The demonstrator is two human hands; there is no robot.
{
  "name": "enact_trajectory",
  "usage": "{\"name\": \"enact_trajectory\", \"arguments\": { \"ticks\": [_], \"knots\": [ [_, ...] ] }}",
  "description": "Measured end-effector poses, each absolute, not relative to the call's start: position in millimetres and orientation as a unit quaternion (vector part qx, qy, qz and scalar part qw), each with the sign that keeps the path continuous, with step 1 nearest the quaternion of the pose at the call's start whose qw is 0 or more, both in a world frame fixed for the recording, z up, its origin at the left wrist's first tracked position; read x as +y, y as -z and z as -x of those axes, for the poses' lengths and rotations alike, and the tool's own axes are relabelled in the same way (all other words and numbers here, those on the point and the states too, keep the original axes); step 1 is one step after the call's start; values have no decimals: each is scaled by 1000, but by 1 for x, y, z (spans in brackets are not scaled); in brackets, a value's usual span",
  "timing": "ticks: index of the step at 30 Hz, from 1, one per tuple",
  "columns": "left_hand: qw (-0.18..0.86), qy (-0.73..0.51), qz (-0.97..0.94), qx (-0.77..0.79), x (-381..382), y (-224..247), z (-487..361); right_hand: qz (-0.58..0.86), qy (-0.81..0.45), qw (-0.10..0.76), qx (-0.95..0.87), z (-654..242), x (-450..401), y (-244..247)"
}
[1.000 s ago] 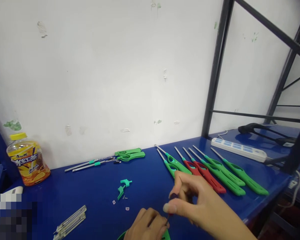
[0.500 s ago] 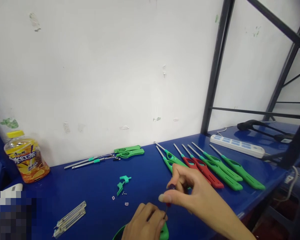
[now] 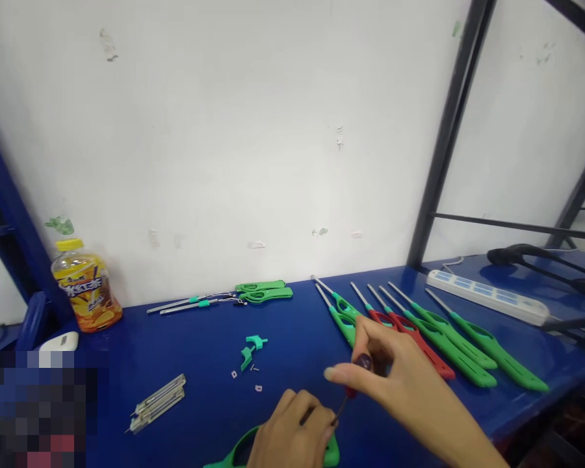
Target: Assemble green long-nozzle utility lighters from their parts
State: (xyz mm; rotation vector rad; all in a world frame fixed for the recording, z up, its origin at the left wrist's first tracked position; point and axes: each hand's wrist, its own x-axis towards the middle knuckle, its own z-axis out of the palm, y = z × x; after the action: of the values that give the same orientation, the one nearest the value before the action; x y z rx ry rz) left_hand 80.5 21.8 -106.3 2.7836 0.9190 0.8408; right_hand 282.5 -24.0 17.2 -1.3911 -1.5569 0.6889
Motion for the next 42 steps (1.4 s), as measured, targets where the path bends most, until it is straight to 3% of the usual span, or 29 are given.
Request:
{"name": "enact_trajectory", "arguments": {
  "ticks": [8, 16, 24, 34, 42],
  "knots": [
    [37, -307, -897, 317, 19, 111, -85, 510, -412, 379, -653, -306, -30, -16],
    [33, -310, -889, 336, 10, 104, -89, 533, -313, 465, -633, -308, -18, 4],
    [51, -303, -891, 333, 16, 113, -88, 429, -500, 370, -655, -318, -23, 3],
    [96, -289, -900, 313, 17, 105, -80, 447, -481, 462, -596, -306, -11, -7],
    [104, -267, -907, 308, 14, 88, -75, 381, -521, 365, -671, -306, -20, -10]
  ]
}}
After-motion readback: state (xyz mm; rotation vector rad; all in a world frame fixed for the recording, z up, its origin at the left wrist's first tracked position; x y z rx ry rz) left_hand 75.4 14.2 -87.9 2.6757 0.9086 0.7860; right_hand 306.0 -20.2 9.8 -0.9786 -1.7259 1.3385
